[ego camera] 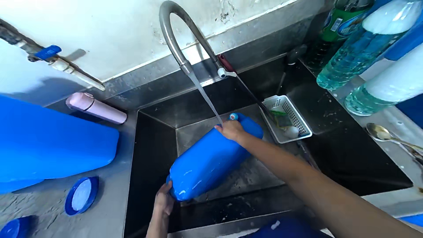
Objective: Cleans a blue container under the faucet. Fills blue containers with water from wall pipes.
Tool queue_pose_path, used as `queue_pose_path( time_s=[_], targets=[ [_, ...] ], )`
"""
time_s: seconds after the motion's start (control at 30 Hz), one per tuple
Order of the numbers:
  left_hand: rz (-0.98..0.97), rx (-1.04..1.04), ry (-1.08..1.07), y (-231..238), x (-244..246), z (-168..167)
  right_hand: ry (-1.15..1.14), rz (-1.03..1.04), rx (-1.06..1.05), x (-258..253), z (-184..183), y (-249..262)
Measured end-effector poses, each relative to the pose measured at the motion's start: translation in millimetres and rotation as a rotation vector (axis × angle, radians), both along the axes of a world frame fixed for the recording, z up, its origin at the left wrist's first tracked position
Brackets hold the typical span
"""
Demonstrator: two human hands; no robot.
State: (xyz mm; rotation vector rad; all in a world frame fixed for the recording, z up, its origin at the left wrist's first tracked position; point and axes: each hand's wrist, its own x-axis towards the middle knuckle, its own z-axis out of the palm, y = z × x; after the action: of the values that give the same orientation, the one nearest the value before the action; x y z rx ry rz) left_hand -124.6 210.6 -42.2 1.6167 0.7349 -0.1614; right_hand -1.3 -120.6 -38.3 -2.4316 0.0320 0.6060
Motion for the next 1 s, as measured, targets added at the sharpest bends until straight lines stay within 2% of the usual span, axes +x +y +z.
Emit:
queue_pose_path(
  time_s=[0.03, 0.1, 0.17, 0.23, 0.27, 0.37, 0.43, 0.47, 0.5, 0.57, 0.6, 0.67, 0.7, 0.77, 0.8, 0.87, 0.93, 1.0],
  targets=[
    [-0.029, -0.053, -0.100, -8, 1, 18, 0.029, -0.036, 0.037, 6, 1, -11],
    [-0.205, -0.032, -0.258, -42, 15, 68, 0.049, -0.113, 0.162, 16, -15, -40],
    [-0.317, 0.038, -0.233, -99, 38, 115, 0.052, -0.143, 0.285, 30, -41, -59],
    [-0.320, 0.035, -0.144, -157, 69, 138, 0.006, -0.126, 0.437, 48, -46, -56],
    [-0.308, 0.024, -0.133, -186, 86, 140, -0.018, -0.074, 0.495, 58, -27, -50],
    [-0.267, -0.069, -0.203, -249, 136, 125, -0.059, 0.024, 0.666, 62, 83, -28],
    [-0.234, -0.153, -0.375, -268, 164, 117, -0.271, 0.004, 0.558, 55, 117, -12],
    [-0.213, -0.196, -0.431, -269, 177, 111, -0.449, -0.073, 0.463, 47, 111, -1],
    [-0.227, -0.246, -0.418, -261, 182, 108, -0.677, -0.193, 0.435, 37, 85, 11],
    [-0.238, -0.087, -0.270, -232, 187, 109, -1.112, -0.312, 0.460, 30, 8, 30],
    [-0.242, 0.006, -0.188, -214, 184, 111, -1.162, -0.371, 0.463, 26, -30, 28],
    [-0.219, 0.127, -0.106, -174, 166, 111, -0.944, -0.558, 0.425, 9, -108, 1],
    [-0.186, 0.139, -0.091, -157, 155, 112, -0.743, -0.673, 0.468, -1, -141, -19],
    [-0.113, 0.142, -0.093, -137, 130, 112, -0.188, -0.962, 0.753, -15, -173, -48],
    [-0.083, 0.132, -0.095, -136, 119, 112, -0.017, -1.101, 0.828, -17, -173, -51],
    [-0.055, 0.112, -0.114, -143, 107, 114, 0.027, -1.232, 0.809, -7, -153, -43],
    [-0.057, 0.076, -0.140, -163, 103, 118, -0.162, -1.185, 0.718, 3, -114, -28],
    [-0.059, 0.011, -0.174, -193, 105, 125, -0.296, -0.983, 0.657, 10, -58, -12]
  ],
)
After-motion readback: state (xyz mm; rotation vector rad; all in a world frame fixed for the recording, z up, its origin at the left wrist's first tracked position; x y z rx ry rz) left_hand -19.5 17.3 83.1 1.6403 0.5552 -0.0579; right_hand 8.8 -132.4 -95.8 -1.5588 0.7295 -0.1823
